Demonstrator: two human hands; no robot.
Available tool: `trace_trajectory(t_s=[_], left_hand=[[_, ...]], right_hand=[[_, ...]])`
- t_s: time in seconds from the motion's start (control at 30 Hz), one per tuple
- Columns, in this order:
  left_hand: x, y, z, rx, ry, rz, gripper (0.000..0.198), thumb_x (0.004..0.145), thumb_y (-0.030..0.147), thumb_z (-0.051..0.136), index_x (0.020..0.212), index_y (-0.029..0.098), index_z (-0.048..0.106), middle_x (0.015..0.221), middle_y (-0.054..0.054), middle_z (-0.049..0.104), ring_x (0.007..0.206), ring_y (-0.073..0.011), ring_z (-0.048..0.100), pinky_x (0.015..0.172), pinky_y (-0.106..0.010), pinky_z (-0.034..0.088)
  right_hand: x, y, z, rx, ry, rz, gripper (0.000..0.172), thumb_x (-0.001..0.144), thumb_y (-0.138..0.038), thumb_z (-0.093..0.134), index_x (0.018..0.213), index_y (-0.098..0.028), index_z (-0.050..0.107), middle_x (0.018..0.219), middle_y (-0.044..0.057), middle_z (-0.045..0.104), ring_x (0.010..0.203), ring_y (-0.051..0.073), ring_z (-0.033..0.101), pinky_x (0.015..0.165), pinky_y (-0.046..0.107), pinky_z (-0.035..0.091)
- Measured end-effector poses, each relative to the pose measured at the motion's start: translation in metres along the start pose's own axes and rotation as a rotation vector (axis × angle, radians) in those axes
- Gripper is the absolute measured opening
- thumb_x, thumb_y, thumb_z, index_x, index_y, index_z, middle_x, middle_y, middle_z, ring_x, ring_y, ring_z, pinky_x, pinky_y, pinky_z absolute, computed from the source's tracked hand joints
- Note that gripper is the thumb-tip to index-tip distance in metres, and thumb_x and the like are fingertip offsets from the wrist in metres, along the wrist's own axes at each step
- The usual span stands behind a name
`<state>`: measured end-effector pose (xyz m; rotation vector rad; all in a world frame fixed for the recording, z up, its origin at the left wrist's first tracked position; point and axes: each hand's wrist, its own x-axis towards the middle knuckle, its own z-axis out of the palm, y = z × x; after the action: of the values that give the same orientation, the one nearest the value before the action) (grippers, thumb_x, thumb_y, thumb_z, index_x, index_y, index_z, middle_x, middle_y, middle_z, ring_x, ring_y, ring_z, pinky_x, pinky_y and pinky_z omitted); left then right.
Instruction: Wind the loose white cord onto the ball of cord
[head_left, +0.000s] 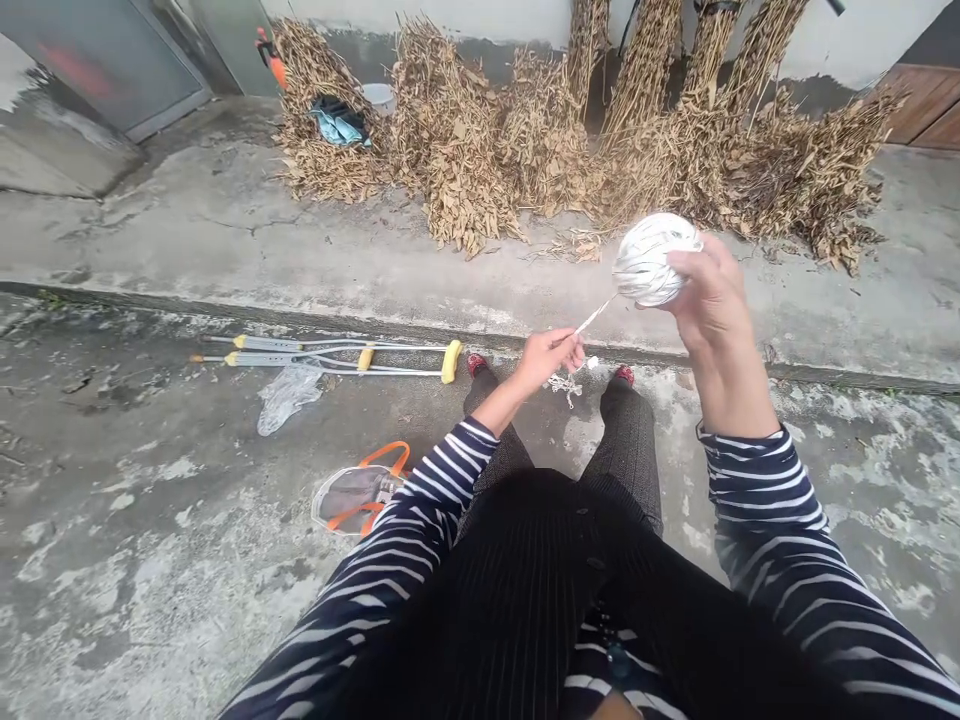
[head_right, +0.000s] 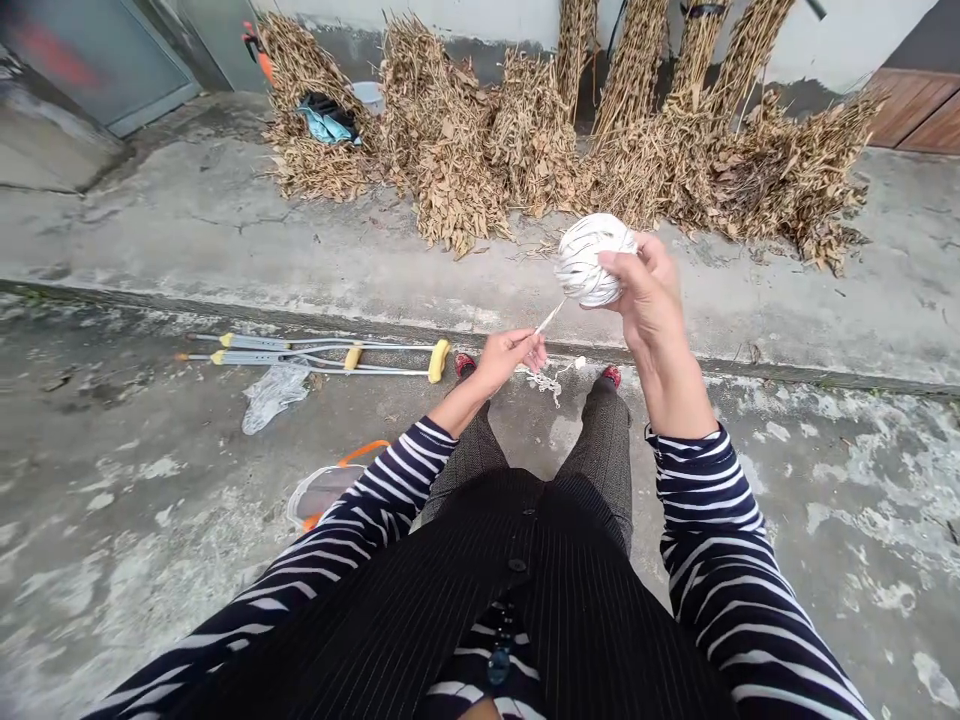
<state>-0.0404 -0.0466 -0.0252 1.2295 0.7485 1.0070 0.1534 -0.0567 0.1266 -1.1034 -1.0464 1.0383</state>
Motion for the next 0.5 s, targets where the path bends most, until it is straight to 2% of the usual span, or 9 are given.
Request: trace_trajectory(t_s=[0.1, 0.23, 0.37, 0.5], left_hand=[[-0.018, -0.021, -0.009, -0.015, -0.02, -0.065, 0.043, 0.086, 0.054, 0.074, 0.093, 0.011, 0.072, 0.077, -0.005, 0.072, 0.065, -0.0126, 0.068, 0.062, -0.026, 0.06], [-0.032, -0.052, -0.032, 0.058, -0.003, -0.159, 0.041, 0.083, 0.053, 0.075, 0.089, 0.012, 0.071, 0.075, -0.004, 0.071, 0.064, -0.0127, 0.067, 0.065, -0.028, 0.06], [-0.046, -0.081, -0.058, 0.154, 0.035, -0.276, 0.044, 0.078, 0.057, 0.076, 0.081, 0.014, 0.068, 0.073, -0.004, 0.07, 0.065, -0.0133, 0.066, 0.068, -0.029, 0.06], [-0.055, -0.093, -0.078, 0.351, 0.003, -0.31, 0.045, 0.083, 0.059, 0.069, 0.079, 0.014, 0.067, 0.076, -0.005, 0.071, 0.076, -0.0184, 0.071, 0.075, -0.033, 0.062]], right_hand=[[0.004, 0.007, -0.011, 0.018, 0.027, -0.008, 0.05, 0.06, -0.041, 0.084, 0.1, -0.026, 0.058, 0.101, 0.004, 0.067, 0.085, 0.024, 0.069, 0.062, 0.043, 0.064], [0.002, 0.006, -0.019, -0.01, 0.012, -0.048, 0.047, 0.067, -0.047, 0.082, 0.102, -0.027, 0.057, 0.105, 0.005, 0.068, 0.099, 0.029, 0.07, 0.071, 0.047, 0.064], [-0.011, -0.02, -0.022, -0.038, -0.006, -0.116, 0.049, 0.067, -0.051, 0.083, 0.104, -0.029, 0.06, 0.109, 0.008, 0.069, 0.111, 0.034, 0.067, 0.078, 0.05, 0.064], [-0.021, -0.05, -0.024, -0.082, -0.003, -0.211, 0.054, 0.068, -0.059, 0.08, 0.109, -0.03, 0.061, 0.119, 0.01, 0.068, 0.115, 0.034, 0.064, 0.083, 0.051, 0.063]])
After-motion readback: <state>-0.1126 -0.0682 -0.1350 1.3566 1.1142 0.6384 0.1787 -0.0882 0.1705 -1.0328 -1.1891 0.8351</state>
